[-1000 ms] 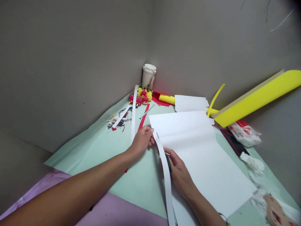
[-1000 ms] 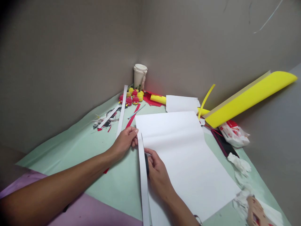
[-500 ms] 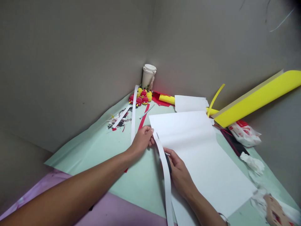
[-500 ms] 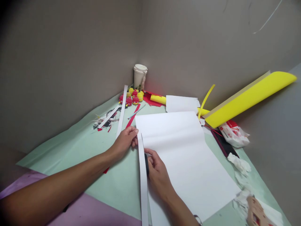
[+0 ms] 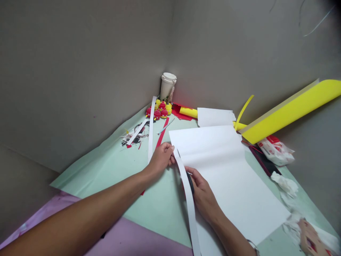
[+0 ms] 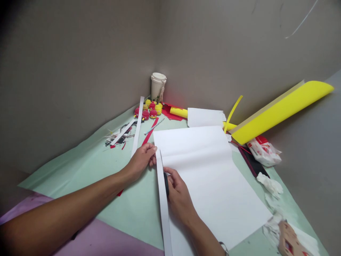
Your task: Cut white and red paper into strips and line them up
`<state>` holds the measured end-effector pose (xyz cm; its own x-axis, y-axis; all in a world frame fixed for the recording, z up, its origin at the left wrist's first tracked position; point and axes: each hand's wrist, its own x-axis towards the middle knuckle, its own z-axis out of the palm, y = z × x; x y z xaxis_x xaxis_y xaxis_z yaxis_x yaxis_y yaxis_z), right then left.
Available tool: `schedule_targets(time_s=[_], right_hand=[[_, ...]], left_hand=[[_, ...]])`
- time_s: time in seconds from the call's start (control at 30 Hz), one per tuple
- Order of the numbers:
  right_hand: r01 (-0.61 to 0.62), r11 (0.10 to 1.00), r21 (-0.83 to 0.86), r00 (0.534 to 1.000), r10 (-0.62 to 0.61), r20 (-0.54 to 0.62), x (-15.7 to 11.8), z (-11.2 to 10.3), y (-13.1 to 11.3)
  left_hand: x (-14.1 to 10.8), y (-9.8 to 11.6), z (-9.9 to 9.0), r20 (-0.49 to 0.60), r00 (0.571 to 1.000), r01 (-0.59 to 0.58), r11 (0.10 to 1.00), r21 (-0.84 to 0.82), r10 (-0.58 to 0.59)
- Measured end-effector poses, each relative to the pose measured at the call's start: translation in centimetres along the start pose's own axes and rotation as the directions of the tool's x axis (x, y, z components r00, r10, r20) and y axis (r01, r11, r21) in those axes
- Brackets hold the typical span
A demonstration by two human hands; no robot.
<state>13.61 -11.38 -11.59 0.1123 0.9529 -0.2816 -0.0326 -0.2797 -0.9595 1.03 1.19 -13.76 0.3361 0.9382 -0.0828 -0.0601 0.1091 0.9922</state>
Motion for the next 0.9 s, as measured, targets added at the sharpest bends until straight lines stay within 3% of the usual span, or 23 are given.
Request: schedule_targets(time_s=[0.9], right_hand=[[0.006,0.995,-0.097,0.999,-0.001,0.048,0.66,-0.03,-0.39]], left_hand=[[0.29,-0.46,-0.20,-0.002,1.000,0.008,0.999,0.040,-0.007]])
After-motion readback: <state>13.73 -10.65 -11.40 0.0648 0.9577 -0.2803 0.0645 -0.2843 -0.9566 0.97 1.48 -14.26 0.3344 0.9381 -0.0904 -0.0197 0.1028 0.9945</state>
